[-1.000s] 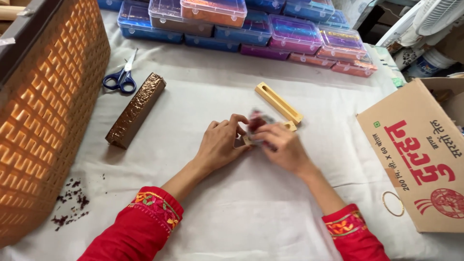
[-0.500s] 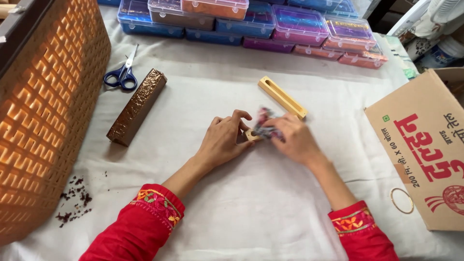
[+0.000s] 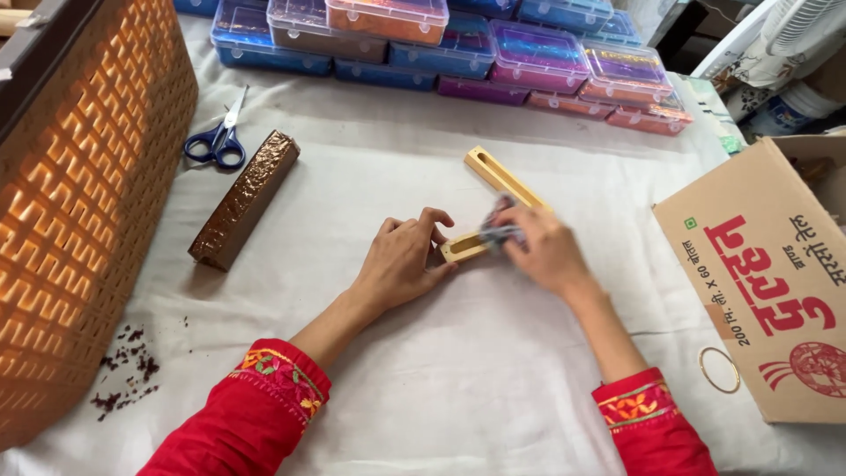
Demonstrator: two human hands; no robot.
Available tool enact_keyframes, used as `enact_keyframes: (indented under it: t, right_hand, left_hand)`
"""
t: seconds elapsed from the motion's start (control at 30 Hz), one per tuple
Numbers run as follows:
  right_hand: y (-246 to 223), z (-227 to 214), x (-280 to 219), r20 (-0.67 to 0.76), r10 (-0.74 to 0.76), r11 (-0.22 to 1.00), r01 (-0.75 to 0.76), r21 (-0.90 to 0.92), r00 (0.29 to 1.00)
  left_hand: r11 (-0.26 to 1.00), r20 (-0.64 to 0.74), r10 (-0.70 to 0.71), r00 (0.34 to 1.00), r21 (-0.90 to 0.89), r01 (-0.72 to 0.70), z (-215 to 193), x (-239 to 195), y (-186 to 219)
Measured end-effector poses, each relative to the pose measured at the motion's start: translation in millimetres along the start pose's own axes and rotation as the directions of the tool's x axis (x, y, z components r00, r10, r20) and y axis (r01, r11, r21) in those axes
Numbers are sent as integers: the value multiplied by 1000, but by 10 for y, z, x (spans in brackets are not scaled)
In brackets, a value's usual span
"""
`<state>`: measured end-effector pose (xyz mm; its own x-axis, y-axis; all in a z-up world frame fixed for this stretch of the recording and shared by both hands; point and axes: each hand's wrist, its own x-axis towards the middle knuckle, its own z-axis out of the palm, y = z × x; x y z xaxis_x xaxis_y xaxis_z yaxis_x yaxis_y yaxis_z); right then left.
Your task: The person wipes wooden pieces with a cloth and assembles them by fitting one piece into the other.
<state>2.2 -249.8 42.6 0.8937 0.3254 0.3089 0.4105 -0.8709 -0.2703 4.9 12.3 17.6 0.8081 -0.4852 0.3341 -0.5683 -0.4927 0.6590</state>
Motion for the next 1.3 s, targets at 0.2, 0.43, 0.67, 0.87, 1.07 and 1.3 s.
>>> enact_keyframes:
  t: [0.2, 0.43, 0.67, 0.87, 1.07, 1.3]
  right_hand:
    - [-104, 153, -105, -79, 16, 999, -19, -35, 997]
    - [-171, 154, -53, -114, -245, 966, 253, 56, 963]
    - [86, 86, -106, -101, 72, 993, -80, -85, 992]
    - [-392, 167, -85, -258, -297, 955, 289, -67, 920]
    - [128, 144, -96, -139, -253, 954, 224, -198, 957]
    - [-498, 248, -147, -95, -274, 961, 268, -70, 957]
  left_hand:
    - [1000, -9, 3, 1000, 8, -3, 26, -1, -18]
    - [999, -1, -48, 999, 9, 48, -23, -17, 27]
    - [1000, -26, 15, 1000, 8, -15, -12, -13, 3]
    - [994, -112, -108, 988, 19, 111, 6, 9, -63]
    - [996, -278, -16, 960, 76, 39, 130, 11, -150]
    - [992, -209, 63, 976, 121, -38, 116, -7, -158]
